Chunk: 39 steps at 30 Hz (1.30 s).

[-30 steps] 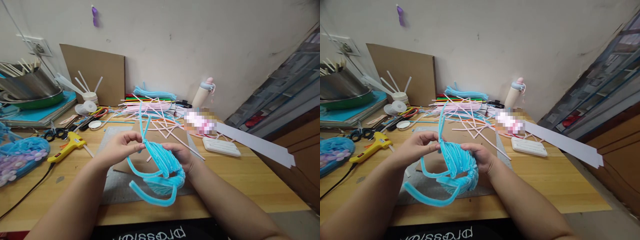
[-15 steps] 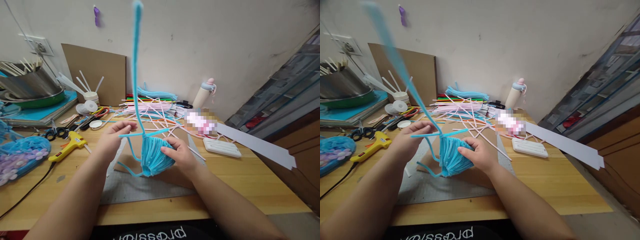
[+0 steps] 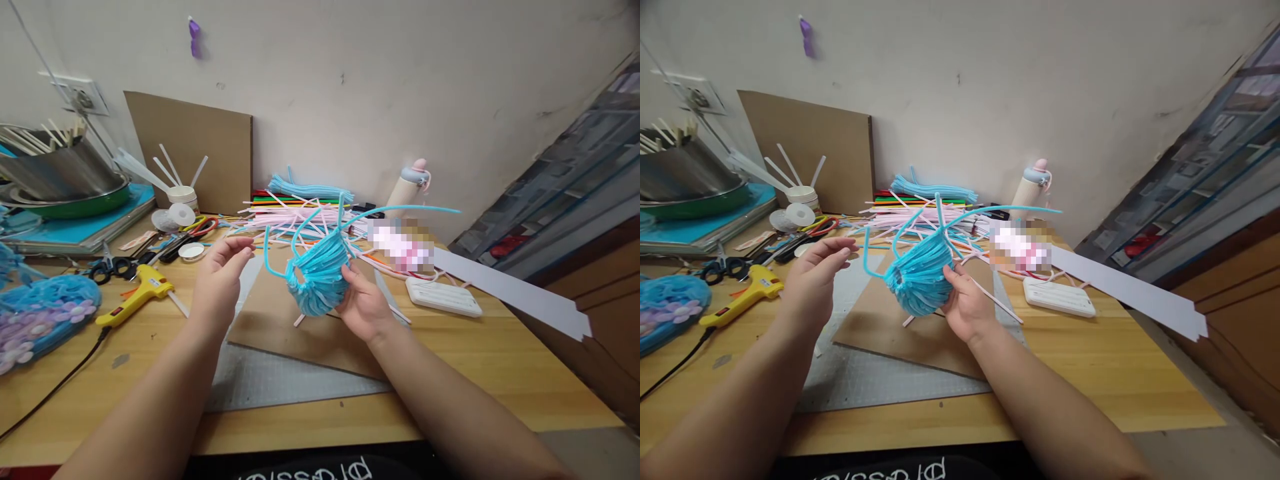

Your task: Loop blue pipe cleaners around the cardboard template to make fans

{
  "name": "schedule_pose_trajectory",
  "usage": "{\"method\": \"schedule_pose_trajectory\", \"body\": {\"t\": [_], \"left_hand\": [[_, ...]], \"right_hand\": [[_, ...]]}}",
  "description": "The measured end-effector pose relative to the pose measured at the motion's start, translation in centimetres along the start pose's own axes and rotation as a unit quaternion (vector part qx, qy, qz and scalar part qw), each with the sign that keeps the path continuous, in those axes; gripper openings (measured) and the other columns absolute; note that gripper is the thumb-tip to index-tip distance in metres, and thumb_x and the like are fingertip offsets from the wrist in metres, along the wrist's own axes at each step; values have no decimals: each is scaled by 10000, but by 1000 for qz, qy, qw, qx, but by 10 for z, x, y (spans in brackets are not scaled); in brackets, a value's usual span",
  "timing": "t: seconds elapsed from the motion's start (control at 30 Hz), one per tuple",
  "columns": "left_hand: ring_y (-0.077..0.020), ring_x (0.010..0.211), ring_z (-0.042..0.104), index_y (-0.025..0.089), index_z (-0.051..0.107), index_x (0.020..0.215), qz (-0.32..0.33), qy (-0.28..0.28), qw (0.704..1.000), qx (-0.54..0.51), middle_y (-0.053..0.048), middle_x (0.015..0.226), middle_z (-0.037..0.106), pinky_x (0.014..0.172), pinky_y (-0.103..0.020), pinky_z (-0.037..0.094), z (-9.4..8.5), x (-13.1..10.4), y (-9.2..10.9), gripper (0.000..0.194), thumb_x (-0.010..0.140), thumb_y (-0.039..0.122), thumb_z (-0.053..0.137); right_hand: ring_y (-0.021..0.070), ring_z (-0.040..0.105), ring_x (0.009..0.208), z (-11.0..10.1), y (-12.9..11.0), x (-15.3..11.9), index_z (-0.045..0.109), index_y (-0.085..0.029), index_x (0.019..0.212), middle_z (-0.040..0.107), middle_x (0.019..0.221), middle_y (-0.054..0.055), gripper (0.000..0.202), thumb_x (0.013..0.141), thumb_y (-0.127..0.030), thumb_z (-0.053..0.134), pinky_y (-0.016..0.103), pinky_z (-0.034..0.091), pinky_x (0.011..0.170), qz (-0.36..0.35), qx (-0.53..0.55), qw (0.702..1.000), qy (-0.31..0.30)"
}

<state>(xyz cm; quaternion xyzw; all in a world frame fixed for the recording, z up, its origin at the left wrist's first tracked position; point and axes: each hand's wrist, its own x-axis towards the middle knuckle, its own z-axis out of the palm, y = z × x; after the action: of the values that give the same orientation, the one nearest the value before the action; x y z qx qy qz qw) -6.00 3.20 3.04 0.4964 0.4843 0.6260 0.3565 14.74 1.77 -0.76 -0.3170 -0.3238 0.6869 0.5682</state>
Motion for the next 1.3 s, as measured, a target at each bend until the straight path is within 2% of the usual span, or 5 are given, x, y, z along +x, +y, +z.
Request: {"method": "schedule_pose_trajectory", "body": {"t": [0.27,0.47,0.73,1.13,1.3], "left_hand": [[-154,859,541,197,510,981,-116,9,989,-87,-26,915,558,693,-260,430,18,-14,-15,319,691,299,597],[-210,831,615,133,565,869,-339,-196,868,-306,-101,910,639,767,-377,493,32,-26,-18,148,782,232,498],[-122,609,620,85,588,745,-360,-140,868,-313,-64,700,647,619,-220,528,28,-14,-32,125,703,-7,514],[-130,546,577,103,637,654,-238,-112,934,-242,-22,598,641,544,-227,468,35,-17,-43,100,624,192,673],[-179,652,605,106,663,742,-241,-205,930,-189,-51,688,662,598,-264,462,32,-20,-40,192,632,262,683]], "right_hand": [[174,536,983,1,6,2,566,-283,955,600,1045,-18,212,746,-261,594,365,419,856,-121,-48,991,-43],[170,487,1056,-4,11,2,610,-251,816,531,1112,-7,81,747,-208,607,347,366,926,-229,-190,951,-80],[220,323,1237,-15,15,13,633,-225,719,405,1295,-2,69,712,-157,627,389,291,1007,-271,-277,918,-78],[174,639,760,-12,14,9,533,-154,1044,654,917,69,312,823,-368,484,350,533,699,181,36,974,-134],[205,630,862,-10,18,5,524,-125,1100,641,1008,100,363,749,-188,594,361,507,791,140,-16,976,-167]]}}
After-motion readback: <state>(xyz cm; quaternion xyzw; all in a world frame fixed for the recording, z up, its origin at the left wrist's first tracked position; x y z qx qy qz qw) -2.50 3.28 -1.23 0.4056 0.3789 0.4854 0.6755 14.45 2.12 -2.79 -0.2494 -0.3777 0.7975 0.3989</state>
